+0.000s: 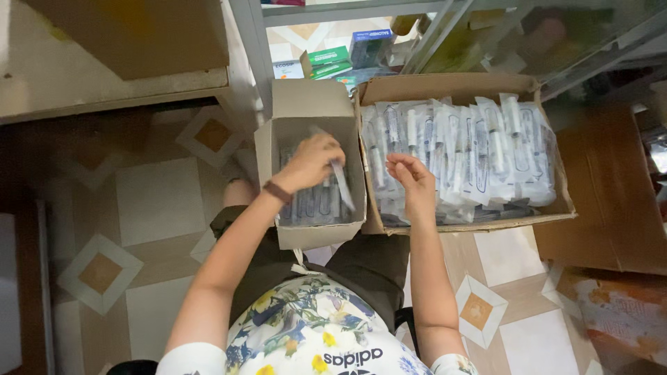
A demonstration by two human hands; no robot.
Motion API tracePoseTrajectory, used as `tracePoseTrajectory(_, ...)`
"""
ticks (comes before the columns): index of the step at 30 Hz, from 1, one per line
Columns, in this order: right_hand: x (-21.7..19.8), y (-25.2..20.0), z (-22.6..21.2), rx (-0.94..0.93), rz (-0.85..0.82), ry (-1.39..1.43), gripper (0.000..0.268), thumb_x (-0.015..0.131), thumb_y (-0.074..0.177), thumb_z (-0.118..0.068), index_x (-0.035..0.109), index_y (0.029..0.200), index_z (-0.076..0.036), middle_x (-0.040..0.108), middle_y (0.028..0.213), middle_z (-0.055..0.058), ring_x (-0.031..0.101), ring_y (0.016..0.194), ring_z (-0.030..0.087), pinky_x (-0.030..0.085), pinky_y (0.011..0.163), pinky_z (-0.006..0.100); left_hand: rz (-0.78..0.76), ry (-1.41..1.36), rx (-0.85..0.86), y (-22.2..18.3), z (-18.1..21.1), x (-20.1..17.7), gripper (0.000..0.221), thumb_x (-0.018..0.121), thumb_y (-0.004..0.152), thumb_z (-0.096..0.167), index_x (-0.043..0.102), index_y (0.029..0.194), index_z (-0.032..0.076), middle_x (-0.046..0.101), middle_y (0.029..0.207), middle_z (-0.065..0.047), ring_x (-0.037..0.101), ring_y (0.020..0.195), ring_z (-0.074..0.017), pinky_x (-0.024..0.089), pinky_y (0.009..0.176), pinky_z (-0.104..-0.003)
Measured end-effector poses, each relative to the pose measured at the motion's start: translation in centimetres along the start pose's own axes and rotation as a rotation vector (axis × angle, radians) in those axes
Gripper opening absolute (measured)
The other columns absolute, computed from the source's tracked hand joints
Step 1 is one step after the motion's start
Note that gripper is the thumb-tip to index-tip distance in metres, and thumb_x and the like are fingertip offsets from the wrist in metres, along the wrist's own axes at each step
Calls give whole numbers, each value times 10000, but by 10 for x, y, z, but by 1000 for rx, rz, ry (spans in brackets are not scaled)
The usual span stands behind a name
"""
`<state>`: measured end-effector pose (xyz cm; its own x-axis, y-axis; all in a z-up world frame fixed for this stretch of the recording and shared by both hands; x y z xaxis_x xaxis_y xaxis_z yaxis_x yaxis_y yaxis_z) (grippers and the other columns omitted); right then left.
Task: The person opens a cardboard box and transfers individually wrapped items from a larger box into the smaller one. The person handles the items one at a time and arranges them inside the smaller box.
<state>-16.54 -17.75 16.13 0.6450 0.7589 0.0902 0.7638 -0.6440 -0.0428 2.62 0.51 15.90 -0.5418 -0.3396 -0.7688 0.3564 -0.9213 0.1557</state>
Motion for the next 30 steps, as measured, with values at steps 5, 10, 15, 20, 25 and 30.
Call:
tracePoseTrajectory(5, 3, 0, 7, -1, -32, 32, 214, 611, 1016, -64, 682, 1195, 28, 729, 1177, 108, 705, 1086, 194, 561, 990, 340, -124, 491, 161, 11, -18, 76, 208, 653, 875, 165, 778, 1023, 242, 644, 1271, -134, 492, 1366, -361, 366, 1113, -623)
tracePoseTrajectory(10, 1, -1, 5, -3, -40, 3, 206, 617, 1020, -65, 697, 1184, 31, 733, 1164, 101, 706, 1079, 190, 555, 984, 329, -440, 780, 94, 21, -58, 161, 307, 553, 964, 248, 749, 1177, 145, 564, 1425, -147, 434, 1421, -367, 331, 1135, -607)
tracePoseTrajectory(15, 5, -2, 2, 7, -58, 31, 201, 619, 1021, -69, 696, 1179, 29, 735, 1177, 92, 698, 1083, 179, 542, 998, 319, -372, 877, -49, 44, -91, 221, 523, 510, 945, 292, 583, 1402, 50, 476, 1503, -160, 421, 1394, -349, 308, 1146, -631)
tracePoseTrajectory(20, 6, -2, 0, 17, -49, -21, 205, 629, 1017, -90, 702, 1172, 22, 732, 1153, 79, 707, 1072, 177, 559, 991, 327, -475, 769, -369, 14, -104, 247, 526, 480, 1035, 254, 527, 1508, 29, 422, 1593, -249, 405, 1414, -477, 313, 1115, -629)
tracePoseTrajectory(25, 7, -2, 4, 23, -55, -20, 215, 649, 1005, -102, 706, 1179, 11, 732, 1145, 67, 704, 1074, 172, 551, 994, 323, -660, 912, -282, -7, -102, 252, 692, 503, 979, 299, 262, 1618, 184, 87, 1724, -67, 97, 1569, -314, 220, 1133, -651)
tracePoseTrajectory(30, 5, -2, 7, 31, -63, -43, 214, 655, 1006, -89, 710, 1186, 12, 731, 1121, 67, 693, 1061, 162, 545, 970, 317, -621, 990, -201, 6, -107, 246, 721, 470, 1023, 413, 180, 1654, 222, 60, 1739, -10, 68, 1589, -278, 208, 1149, -717)
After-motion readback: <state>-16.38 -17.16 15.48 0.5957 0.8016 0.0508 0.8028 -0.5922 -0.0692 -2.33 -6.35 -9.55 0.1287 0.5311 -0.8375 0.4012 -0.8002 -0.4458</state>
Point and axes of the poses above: each hand's wrist, its own y-axis towards the middle knuckle, its own x-axis out of the palm, z = x × y, the point moved 4 cm from there along y, towards the middle knuckle
